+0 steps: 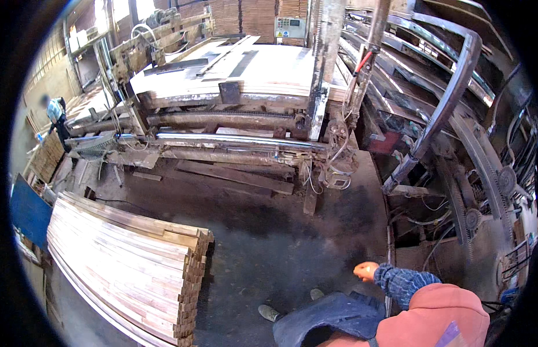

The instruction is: The person uses a wooden stick to clear debris from a large machine and then moves wooden boards from a stack into a roller machine.

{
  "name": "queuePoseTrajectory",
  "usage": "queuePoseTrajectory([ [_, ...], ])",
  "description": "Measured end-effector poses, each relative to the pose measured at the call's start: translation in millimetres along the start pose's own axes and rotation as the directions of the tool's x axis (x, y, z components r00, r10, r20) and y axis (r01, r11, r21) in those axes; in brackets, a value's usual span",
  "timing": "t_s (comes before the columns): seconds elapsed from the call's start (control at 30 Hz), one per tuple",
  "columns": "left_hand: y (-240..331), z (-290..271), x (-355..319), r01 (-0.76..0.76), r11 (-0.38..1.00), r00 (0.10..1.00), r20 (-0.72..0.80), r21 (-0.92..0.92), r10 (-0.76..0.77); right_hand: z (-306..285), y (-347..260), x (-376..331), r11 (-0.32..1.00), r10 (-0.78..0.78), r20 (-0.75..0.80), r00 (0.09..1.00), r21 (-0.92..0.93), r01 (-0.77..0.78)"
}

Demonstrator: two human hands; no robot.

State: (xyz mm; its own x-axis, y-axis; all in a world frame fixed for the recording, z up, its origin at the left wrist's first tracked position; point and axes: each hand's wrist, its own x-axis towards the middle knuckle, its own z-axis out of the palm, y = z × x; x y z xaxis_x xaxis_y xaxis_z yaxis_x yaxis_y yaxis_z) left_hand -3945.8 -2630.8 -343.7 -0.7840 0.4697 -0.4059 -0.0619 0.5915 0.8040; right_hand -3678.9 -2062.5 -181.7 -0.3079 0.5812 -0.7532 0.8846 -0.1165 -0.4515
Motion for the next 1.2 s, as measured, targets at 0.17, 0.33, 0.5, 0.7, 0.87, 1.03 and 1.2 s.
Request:
queuePoseTrajectory([
  [0.17,-6.9,-55.1,50.1,0.306,0.799,0.925,-0.035,-0.518,-0.377,59.5,-47.1,-34.6,0.982,0.189,0.004,0.982,-0.005,-0.189],
  [0.33,18.1,-90.6,99.2,0.132,0.952,0.985,-0.071,-0.277,-0.157,78.7,-97.5,-51.3,0.986,0.097,-0.007,0.995,0.14,-0.095],
  [0.5,-19.7,-74.4,118.1,0.437,0.786,0.882,0.38,-0.438,-0.278,72.9,-119.4,-61.0,0.988,0.113,-0.048,0.992,0.113,-0.107],
  [0.7,-9.9,-75.8,126.3,0.713,0.399,0.689,0.475,-0.577,-0.547,76.5,-96.8,-67.0,0.99,0.098,-0.071,0.993,0.109,-0.09],
  [0.87,-8.7,-74.0,105.7,0.288,0.958,0.921,0.272,0.012,-0.28,64.8,-77.1,-56.8,0.991,0.044,-0.054,0.998,0.132,-0.036],
  [1.03,56.2,-47.6,79.1,0.522,0.265,0.702,0.232,-0.811,-0.673,39.0,-48.0,-44.4,0.995,0.039,-0.021,0.999,0.093,-0.037],
  [1.2,-38.2,19.2,16.9,0.057,0.996,0.992,0.112,-0.068,-0.049,-3.2,-2.7,-23.3,0.999,0.032,-0.059,0.998,0.033,-0.03],
])
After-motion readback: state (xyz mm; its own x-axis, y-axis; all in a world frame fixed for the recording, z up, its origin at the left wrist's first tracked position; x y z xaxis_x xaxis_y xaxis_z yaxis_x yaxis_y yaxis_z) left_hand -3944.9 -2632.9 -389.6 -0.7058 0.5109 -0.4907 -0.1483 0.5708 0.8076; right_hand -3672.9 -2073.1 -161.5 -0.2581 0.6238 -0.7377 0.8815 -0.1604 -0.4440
